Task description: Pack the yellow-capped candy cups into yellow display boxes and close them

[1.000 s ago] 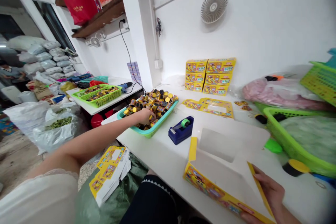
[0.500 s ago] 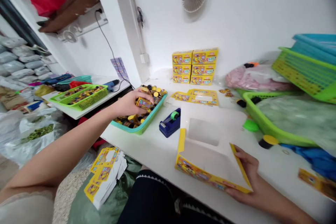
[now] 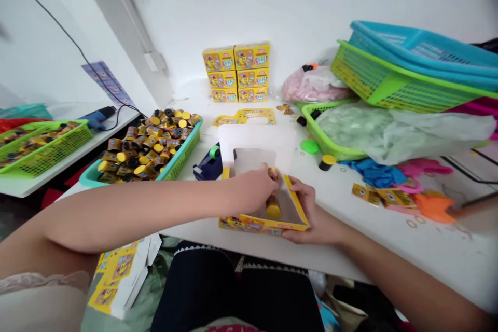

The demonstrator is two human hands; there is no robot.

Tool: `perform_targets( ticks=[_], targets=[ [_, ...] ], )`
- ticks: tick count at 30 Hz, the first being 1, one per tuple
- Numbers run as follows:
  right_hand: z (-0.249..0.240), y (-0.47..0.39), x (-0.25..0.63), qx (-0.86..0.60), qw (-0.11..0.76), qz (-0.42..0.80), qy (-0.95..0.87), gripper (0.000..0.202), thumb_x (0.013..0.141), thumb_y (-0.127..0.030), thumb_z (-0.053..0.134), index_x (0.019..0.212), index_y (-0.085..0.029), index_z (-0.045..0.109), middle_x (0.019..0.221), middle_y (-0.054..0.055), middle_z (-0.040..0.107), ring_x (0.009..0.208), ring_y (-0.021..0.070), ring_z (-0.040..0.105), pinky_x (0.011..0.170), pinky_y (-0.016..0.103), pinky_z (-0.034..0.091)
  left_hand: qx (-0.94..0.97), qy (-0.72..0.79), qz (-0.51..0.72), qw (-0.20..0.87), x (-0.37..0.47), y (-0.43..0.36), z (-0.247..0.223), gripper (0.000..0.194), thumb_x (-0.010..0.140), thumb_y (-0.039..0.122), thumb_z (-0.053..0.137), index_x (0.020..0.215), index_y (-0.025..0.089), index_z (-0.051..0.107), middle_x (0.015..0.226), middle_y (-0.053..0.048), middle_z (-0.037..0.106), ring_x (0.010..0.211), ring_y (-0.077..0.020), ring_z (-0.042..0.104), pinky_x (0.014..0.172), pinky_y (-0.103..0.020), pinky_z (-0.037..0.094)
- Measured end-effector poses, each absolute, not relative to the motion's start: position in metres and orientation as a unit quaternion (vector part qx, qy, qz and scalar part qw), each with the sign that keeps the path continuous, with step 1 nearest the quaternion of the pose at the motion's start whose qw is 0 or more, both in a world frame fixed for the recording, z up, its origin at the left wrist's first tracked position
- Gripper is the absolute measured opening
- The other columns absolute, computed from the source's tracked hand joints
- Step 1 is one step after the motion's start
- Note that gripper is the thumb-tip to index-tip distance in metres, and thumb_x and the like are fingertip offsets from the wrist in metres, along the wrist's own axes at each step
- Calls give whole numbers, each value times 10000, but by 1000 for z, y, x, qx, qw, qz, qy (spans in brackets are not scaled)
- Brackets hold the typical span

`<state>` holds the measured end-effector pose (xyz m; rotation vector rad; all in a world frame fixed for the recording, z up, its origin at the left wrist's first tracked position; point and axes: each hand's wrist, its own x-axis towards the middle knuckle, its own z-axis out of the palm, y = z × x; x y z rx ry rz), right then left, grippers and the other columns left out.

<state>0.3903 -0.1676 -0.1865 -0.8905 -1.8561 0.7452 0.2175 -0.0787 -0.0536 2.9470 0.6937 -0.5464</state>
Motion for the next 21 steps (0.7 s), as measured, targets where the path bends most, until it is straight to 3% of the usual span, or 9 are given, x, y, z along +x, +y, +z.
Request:
perform_targets(
  ticks=[4,8,10,17,21],
  targets=[
    [-187,-168,389,-366,461,286,-756,929,659,-318,806,1314,-400,152,1483,100,118,1460,357,178,1098,573,353,957,233,-170,7,214,-82,-56,325,883,238,531,1195,249,620,1137,-150,552,719,-236,644,577,-318,466],
    [-184,-170,388,-376,458,288,-753,909,661,-317,809,1297,-391,165,1480,101,118,1448,353,213,1066,538,407,969,206,-132,-17,201,-81,-60,454,893,299,504,1342,358,471,1083,-87,585,684,-209,652,489,-247,382],
    [-183,-171,387,-375,456,294,-752,899,650,-318,818,1278,-397,179,1471,91,124,1444,349,217,1071,537,403,973,195,-122,-7,195,-78,-64,469,900,291,492,1361,339,424,1042,-57,628,698,-197,653,482,-237,355],
    [-180,-173,386,-377,455,294,-752,903,638,-337,830,1268,-388,186,1448,95,125,1449,353,162,1097,572,344,972,180,-108,104,193,-67,-74,151,886,343,560,1006,251,563,911,-14,625,751,-184,631,625,-264,427],
    [-180,-172,385,-373,457,296,-751,909,635,-325,837,1268,-395,189,1440,85,138,1444,338,173,1105,558,337,967,192,-97,137,192,-69,-72,287,1001,342,347,1174,286,568,986,-52,596,797,-175,617,707,-279,459]
  ],
)
